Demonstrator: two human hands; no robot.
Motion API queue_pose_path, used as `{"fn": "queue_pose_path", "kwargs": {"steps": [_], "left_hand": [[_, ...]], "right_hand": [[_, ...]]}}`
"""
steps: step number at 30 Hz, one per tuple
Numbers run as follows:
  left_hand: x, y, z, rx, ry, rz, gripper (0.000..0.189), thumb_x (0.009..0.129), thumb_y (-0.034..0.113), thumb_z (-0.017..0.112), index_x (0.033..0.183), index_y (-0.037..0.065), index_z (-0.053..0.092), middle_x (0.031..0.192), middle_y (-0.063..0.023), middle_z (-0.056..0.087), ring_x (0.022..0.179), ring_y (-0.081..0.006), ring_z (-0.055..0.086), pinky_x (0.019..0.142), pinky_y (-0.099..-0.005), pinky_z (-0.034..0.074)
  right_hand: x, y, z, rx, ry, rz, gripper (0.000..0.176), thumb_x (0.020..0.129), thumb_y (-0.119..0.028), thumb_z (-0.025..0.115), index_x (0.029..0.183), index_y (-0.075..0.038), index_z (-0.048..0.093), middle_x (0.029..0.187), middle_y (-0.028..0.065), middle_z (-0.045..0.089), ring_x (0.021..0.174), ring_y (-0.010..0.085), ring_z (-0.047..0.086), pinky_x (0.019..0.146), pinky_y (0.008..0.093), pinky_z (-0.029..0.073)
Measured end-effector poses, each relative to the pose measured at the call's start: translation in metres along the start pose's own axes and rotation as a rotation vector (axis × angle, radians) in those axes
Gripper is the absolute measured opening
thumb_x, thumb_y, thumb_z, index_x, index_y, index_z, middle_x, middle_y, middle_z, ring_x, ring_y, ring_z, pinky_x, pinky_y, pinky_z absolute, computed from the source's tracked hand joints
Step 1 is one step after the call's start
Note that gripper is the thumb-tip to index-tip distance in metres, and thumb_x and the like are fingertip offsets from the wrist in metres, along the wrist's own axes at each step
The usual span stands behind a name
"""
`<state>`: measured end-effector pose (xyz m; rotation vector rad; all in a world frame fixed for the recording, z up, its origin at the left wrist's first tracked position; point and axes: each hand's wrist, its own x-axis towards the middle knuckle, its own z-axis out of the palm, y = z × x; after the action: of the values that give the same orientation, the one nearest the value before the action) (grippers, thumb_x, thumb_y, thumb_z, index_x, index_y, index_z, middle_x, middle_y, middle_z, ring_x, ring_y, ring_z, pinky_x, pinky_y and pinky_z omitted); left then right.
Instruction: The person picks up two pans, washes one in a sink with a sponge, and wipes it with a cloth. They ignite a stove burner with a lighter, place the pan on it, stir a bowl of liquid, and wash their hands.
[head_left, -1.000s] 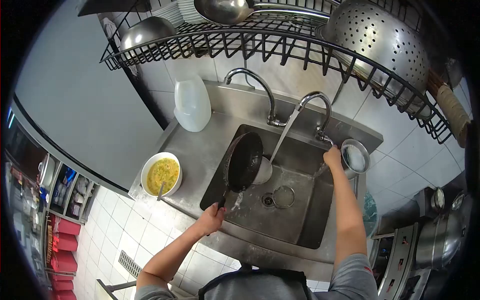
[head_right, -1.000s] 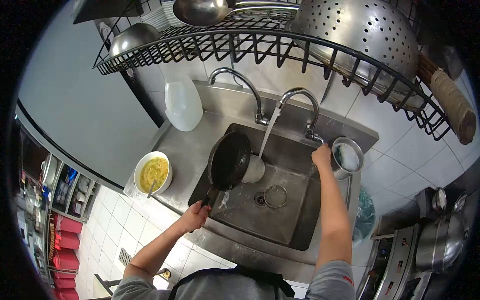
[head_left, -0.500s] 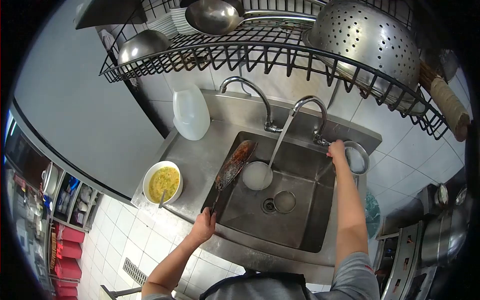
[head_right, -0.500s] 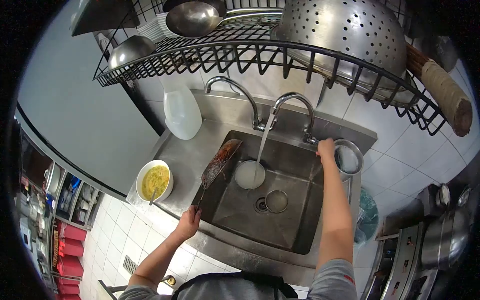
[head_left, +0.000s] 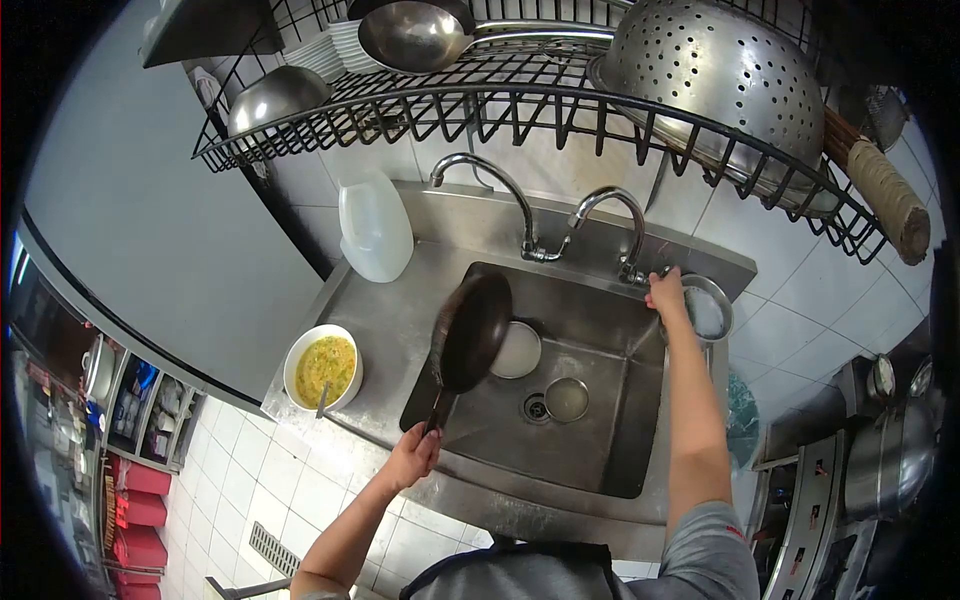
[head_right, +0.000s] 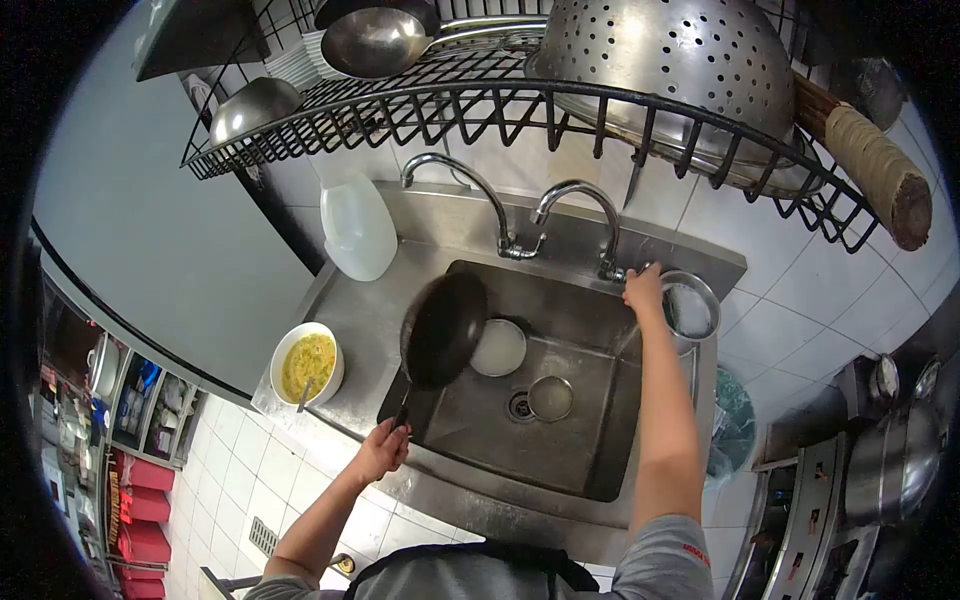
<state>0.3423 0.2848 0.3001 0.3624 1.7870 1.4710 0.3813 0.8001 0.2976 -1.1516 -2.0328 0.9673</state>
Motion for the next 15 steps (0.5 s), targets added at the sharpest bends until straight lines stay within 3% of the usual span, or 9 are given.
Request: {"fn": "queue_pose_path", "kwargs": {"steps": [3,5,6,8,9,10,13,14,15], "left_hand": [[-0.004,0.016,0.002,-0.457,-0.236,-0.213,0.011,0.091,0.022,0.040,0.087,0.013,0.044,0.061,0.0058,0.031,0.047,-0.0041,0.027,0.037,-0.0186,0.017],[-0.007,0.024,0.006,-0.593,-0.309,-0.233,0.011,0.091,0.022,0.039,0.087,0.013,0.043,0.062,0.0052,0.032,0.046,-0.0047,0.026,0.036,-0.0197,0.017],[-0.006,0.022,0.008,-0.602,-0.322,-0.232,0.012,0.092,0.023,0.038,0.086,0.013,0.043,0.063,0.0051,0.032,0.047,-0.0046,0.026,0.036,-0.0198,0.018],[-0.006,0.017,0.014,-0.490,-0.261,-0.227,0.014,0.092,0.024,0.038,0.085,0.013,0.045,0.060,0.0057,0.031,0.046,-0.0044,0.025,0.037,-0.0194,0.017],[-0.005,0.014,0.015,-0.433,-0.233,-0.223,0.015,0.091,0.024,0.038,0.085,0.013,0.045,0.058,0.0060,0.030,0.046,-0.0043,0.025,0.038,-0.0192,0.017],[-0.002,0.011,0.013,-0.332,-0.257,-0.203,0.017,0.091,0.024,0.039,0.085,0.010,0.045,0.058,0.0058,0.033,0.046,-0.0040,0.030,0.038,-0.0197,0.023],[0.025,-0.041,0.009,0.398,0.022,0.303,0.017,0.090,0.021,0.041,0.084,0.005,0.045,0.058,-0.0024,0.045,0.045,-0.0156,0.043,0.041,-0.0280,0.034],[0.020,-0.018,0.014,0.670,0.122,0.389,0.020,0.086,0.017,0.045,0.082,-0.003,0.043,0.063,-0.0253,0.052,0.064,-0.0418,0.054,0.054,-0.0446,0.041],[0.022,-0.021,0.014,0.722,0.171,0.449,0.019,0.085,0.016,0.045,0.082,-0.003,0.043,0.065,-0.0253,0.053,0.066,-0.0440,0.052,0.055,-0.0466,0.040]], "right_hand": [[-0.074,-0.001,0.014,-0.204,0.254,-0.465,0.056,0.077,-0.011,0.055,0.123,0.004,0.027,0.096,0.0206,0.053,0.088,0.0324,0.055,0.076,0.0400,0.045],[-0.126,0.023,0.022,-0.431,-0.353,-0.523,0.061,0.074,-0.020,0.059,0.124,0.002,0.032,0.118,0.0216,0.041,0.109,0.0337,0.043,0.093,0.0397,0.034],[-0.154,-0.008,-0.003,-0.743,-0.865,-0.313,0.063,0.072,-0.032,0.060,0.125,-0.004,0.038,0.129,0.0205,0.032,0.117,0.0337,0.037,0.097,0.0385,0.032],[-0.174,0.025,0.001,-0.883,-1.202,-0.092,0.063,0.071,-0.040,0.061,0.125,-0.015,0.042,0.134,0.0195,0.026,0.125,0.0335,0.024,0.100,0.0410,0.027],[-0.201,0.009,-0.010,-0.853,-0.959,-0.022,0.064,0.070,-0.040,0.063,0.124,-0.012,0.043,0.135,0.0198,0.022,0.125,0.0387,0.019,0.100,0.0475,0.023],[-0.220,0.034,-0.007,-0.879,-0.673,-0.240,0.063,0.069,-0.040,0.064,0.122,-0.010,0.045,0.138,0.0192,0.014,0.125,0.0432,0.014,0.099,0.0533,0.019],[-0.248,0.030,-0.026,-0.768,-0.854,0.032,0.060,0.070,-0.036,0.065,0.123,-0.015,0.044,0.140,0.0178,0.007,0.125,0.0438,0.013,0.099,0.0542,0.018],[-0.264,0.036,-0.030,-0.886,-0.719,-0.059,0.061,0.070,-0.037,0.065,0.124,-0.016,0.043,0.140,0.0174,0.007,0.125,0.0438,0.013,0.099,0.0537,0.018],[-0.276,0.040,-0.034,-1.004,-0.569,-0.145,0.062,0.070,-0.037,0.065,0.124,-0.017,0.042,0.140,0.0170,0.007,0.125,0.0437,0.012,0.098,0.0533,0.019]]}}
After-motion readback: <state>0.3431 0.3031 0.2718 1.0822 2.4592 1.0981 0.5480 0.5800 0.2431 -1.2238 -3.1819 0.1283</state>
